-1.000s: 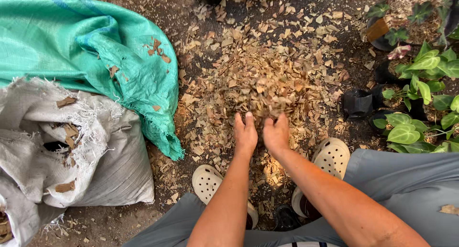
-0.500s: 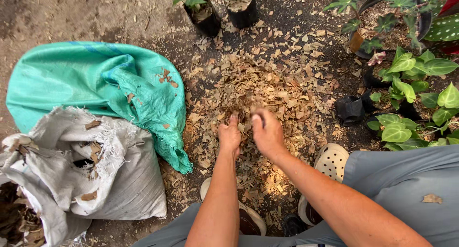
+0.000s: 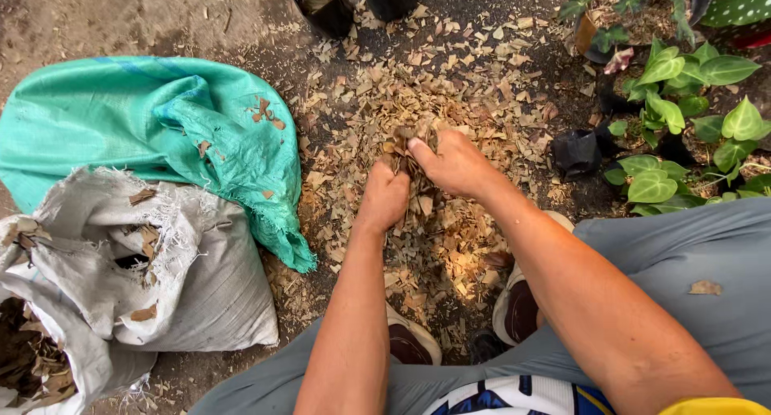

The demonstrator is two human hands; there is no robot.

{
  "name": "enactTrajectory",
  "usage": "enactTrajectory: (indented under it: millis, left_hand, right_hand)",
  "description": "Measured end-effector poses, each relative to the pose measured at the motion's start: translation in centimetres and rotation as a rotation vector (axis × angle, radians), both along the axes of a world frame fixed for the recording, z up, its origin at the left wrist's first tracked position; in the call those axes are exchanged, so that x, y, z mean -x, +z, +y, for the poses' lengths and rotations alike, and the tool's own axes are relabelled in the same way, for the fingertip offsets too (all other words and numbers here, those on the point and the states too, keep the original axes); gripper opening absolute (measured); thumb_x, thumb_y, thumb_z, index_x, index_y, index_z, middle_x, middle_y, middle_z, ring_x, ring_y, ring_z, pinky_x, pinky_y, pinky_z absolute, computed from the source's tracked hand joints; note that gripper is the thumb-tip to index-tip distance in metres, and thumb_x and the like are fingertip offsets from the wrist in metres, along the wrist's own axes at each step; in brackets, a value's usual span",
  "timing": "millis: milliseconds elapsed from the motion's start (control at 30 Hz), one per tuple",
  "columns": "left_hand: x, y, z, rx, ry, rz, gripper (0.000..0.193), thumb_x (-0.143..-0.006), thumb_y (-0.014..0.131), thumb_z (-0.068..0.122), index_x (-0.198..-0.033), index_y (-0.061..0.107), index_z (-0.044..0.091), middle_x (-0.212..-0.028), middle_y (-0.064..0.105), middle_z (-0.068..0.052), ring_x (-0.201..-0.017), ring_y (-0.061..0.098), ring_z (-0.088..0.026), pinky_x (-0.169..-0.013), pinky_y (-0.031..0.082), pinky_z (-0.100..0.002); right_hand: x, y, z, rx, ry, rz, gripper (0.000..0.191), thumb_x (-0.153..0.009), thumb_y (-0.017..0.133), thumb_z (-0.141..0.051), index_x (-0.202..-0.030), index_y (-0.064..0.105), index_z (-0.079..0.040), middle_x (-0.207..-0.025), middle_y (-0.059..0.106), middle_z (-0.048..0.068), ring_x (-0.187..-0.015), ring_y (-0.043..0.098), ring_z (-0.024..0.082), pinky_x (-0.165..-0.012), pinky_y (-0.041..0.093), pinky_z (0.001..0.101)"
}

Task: The person sits on the ground and breaks dried bark pieces into smaller fragments by hand, gathering the broken pieces into a pile and occasionally tossing handfuls toward a white sack. They repeatedly pick up bark chunks, crush them between both hands, and sweep scattered pieces back together.

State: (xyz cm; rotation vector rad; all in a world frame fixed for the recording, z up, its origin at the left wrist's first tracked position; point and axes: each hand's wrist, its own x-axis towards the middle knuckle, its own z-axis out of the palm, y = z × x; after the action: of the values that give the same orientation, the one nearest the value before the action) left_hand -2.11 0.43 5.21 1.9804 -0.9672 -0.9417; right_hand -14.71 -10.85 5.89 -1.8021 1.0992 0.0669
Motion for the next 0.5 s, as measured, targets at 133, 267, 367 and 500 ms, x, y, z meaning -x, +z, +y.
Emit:
enactTrajectory:
  millis: [133,267,367,500]
  left_hand:
    - [2.7,1.6,-0.2,0.130,0.112,0.069,0.018,-0.091,0.046,0.003,-0.101,0.060,0.001,-0.069,0.063,-0.005,-0.053,0.058,-0.015,-0.049,0.050,-0.036]
    - [3.5,2.2,-0.7,0.140,0.265,0.027,0.030,-0.099,0.052,0.020,-0.122,0.058,0.001,-0.060,0.060,-0.004,-0.049,0.051,-0.016,-0.049,0.043,-0.038]
    - [2.7,1.2,-1.3,0.045,0.415,0.133,0.046,-0.106,0.053,0.034,-0.131,0.051,-0.004,-0.057,0.055,-0.006,-0.050,0.051,-0.017,-0.052,0.047,-0.037]
    - [2.5,-1.2,-0.9,0.236,0.399,0.242,0.036,-0.110,0.042,0.032,-0.104,0.060,0.001,-0.076,0.065,-0.002,-0.067,0.062,-0.013,-0.063,0.056,-0.035]
  right_hand:
    - [-1.1,-2.4,1.7,-0.303,-0.461,-0.284,0.032,-0.102,0.044,-0.037,-0.090,0.058,-0.011,-0.067,0.053,0.001,-0.053,0.042,0.014,-0.047,0.039,0.0387]
    - [-1.5,-5.1,2.0,-0.542,-0.830,-0.364,0.029,-0.100,0.050,-0.029,-0.081,0.056,-0.008,-0.067,0.046,0.003,-0.052,0.037,0.015,-0.045,0.034,0.0423]
    - [-0.2,-5.3,2.2,-0.112,-0.461,-0.236,0.072,-0.115,0.031,-0.054,-0.072,0.052,0.000,-0.061,0.052,0.007,-0.052,0.048,0.014,-0.050,0.042,0.0349]
    - [-0.6,-3.1,3.5,0.037,-0.155,-0.127,0.057,-0.108,0.041,-0.050,-0.085,0.058,-0.002,-0.063,0.052,0.004,-0.051,0.049,0.017,-0.049,0.042,0.0424]
